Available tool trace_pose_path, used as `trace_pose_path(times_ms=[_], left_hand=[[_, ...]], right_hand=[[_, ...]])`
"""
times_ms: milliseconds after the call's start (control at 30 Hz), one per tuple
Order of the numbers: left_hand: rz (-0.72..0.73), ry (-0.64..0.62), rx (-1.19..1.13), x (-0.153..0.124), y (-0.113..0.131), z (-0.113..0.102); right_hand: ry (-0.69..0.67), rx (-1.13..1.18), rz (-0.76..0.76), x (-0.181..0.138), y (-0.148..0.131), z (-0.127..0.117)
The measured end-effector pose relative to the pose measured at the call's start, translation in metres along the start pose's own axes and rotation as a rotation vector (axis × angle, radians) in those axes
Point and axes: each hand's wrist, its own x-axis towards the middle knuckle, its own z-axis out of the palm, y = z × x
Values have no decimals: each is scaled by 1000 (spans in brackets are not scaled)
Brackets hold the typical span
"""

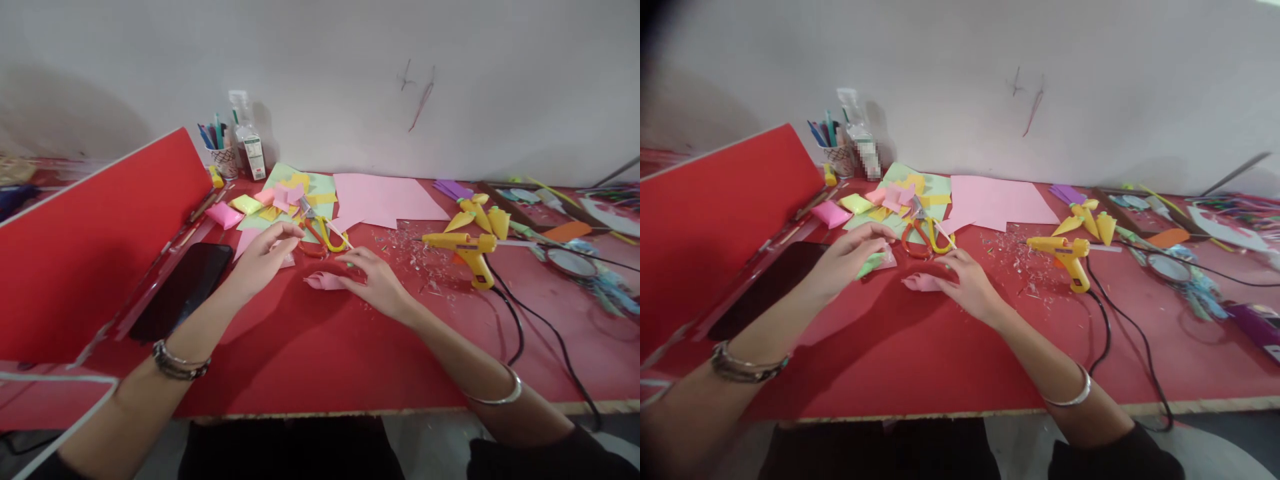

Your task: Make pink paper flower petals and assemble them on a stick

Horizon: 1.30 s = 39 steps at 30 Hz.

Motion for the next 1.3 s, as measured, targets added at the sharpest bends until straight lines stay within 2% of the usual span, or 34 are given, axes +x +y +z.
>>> trace_pose_path(times_ms=[100, 200, 267, 400, 667, 800, 967, 1200, 1300], left_hand=[[-17, -20, 63, 4, -13, 4], [114, -48, 149, -1, -16, 6], [198, -24, 180, -6, -14, 7], [230, 62, 101, -11, -14, 6], [183, 232, -74, -11, -19, 11], [124, 129, -108, -12, -20, 17], [-44, 2, -226, -11, -22, 30], [-159, -207, -439, -21, -12, 42], [-185, -224, -440, -22, -12, 42]], right_hand=[[-134, -68, 19, -2, -1, 0], [-236, -87, -1, -2, -1, 0], [-262, -89, -24, -1, -1, 0], [-218, -68, -8, -1, 1, 1], [-68, 185, 260, 1, -1, -7], [-4, 363, 372, 1, -10, -7], [77, 622, 440, -5, -18, 7], [-84, 713, 368, -10, -32, 18], [-101, 707, 393, -10, -32, 18]])
